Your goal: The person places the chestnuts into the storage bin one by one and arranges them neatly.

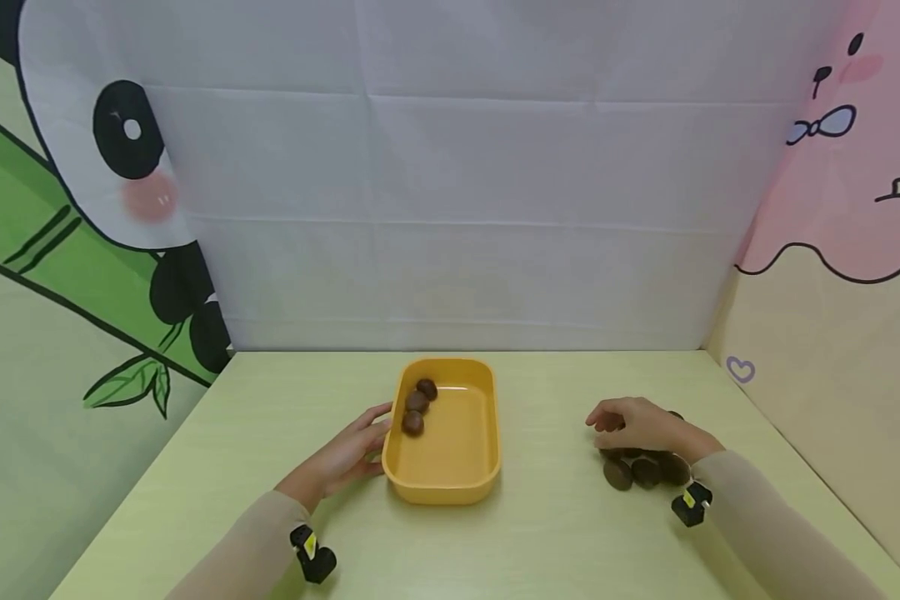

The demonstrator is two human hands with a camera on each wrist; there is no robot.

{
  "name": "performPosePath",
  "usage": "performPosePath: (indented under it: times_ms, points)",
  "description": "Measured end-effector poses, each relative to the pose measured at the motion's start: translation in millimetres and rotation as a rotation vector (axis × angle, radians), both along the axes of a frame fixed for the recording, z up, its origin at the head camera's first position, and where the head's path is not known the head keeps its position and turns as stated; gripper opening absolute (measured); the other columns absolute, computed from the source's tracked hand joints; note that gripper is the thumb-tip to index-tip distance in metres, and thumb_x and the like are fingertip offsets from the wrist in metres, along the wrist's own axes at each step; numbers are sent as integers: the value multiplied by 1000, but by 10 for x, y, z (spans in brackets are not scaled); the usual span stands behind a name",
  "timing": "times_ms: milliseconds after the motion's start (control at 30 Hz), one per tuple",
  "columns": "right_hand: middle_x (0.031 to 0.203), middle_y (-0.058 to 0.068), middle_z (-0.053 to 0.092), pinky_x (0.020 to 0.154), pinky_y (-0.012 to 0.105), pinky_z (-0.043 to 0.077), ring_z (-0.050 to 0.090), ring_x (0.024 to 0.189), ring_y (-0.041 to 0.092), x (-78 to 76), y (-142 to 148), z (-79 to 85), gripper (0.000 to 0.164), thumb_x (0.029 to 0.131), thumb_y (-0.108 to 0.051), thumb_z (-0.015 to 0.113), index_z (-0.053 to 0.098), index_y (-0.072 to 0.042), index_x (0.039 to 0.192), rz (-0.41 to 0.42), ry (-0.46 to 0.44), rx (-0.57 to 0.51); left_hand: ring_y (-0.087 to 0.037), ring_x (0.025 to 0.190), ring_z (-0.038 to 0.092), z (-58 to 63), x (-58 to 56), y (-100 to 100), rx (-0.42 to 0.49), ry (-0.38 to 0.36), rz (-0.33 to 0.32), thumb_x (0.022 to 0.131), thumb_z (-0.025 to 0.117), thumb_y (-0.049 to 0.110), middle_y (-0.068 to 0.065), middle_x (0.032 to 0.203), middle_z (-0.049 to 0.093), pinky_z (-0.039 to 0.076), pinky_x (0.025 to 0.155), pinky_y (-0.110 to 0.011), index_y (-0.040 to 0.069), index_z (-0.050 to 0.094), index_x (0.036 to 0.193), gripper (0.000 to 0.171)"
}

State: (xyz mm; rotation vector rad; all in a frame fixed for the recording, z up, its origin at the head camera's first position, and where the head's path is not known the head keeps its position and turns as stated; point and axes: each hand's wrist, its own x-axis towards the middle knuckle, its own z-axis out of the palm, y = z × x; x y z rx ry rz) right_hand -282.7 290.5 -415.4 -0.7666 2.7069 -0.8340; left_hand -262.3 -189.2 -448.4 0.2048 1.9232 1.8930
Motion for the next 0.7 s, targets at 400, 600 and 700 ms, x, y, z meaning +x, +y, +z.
performPosePath:
  times_ms: [400, 600, 700]
  points:
    - [102, -3, 69, 84, 39, 52, 65, 96, 20, 91, 95, -50, 31, 88, -26, 80, 69, -10, 113, -10, 3, 31, -32, 129, 51, -16, 5, -2, 5, -4, 8, 109, 42, 33, -23, 149, 44, 51, 94, -44, 16, 21, 159, 56]
    - [99, -5, 70, 82, 36, 52, 65, 93, 16, 71, 95, -84, 30, 87, -27, 80, 70, -11, 111, -2, 30, 37, -33, 130, 51, -30, -3, -10, 2, 7, 1, 110, 42, 34, -24, 149, 43, 50, 94, -45, 15, 20, 159, 57]
    - [97, -6, 70, 80, 34, 52, 65, 90, 14, 49, 96, -91, 29, 87, -26, 81, 70, -11, 109, 10, 51, 43, -34, 130, 50, -29, -5, -10, 1, 9, 1, 109, 42, 35, -24, 150, 43, 50, 94, -45, 15, 21, 159, 57]
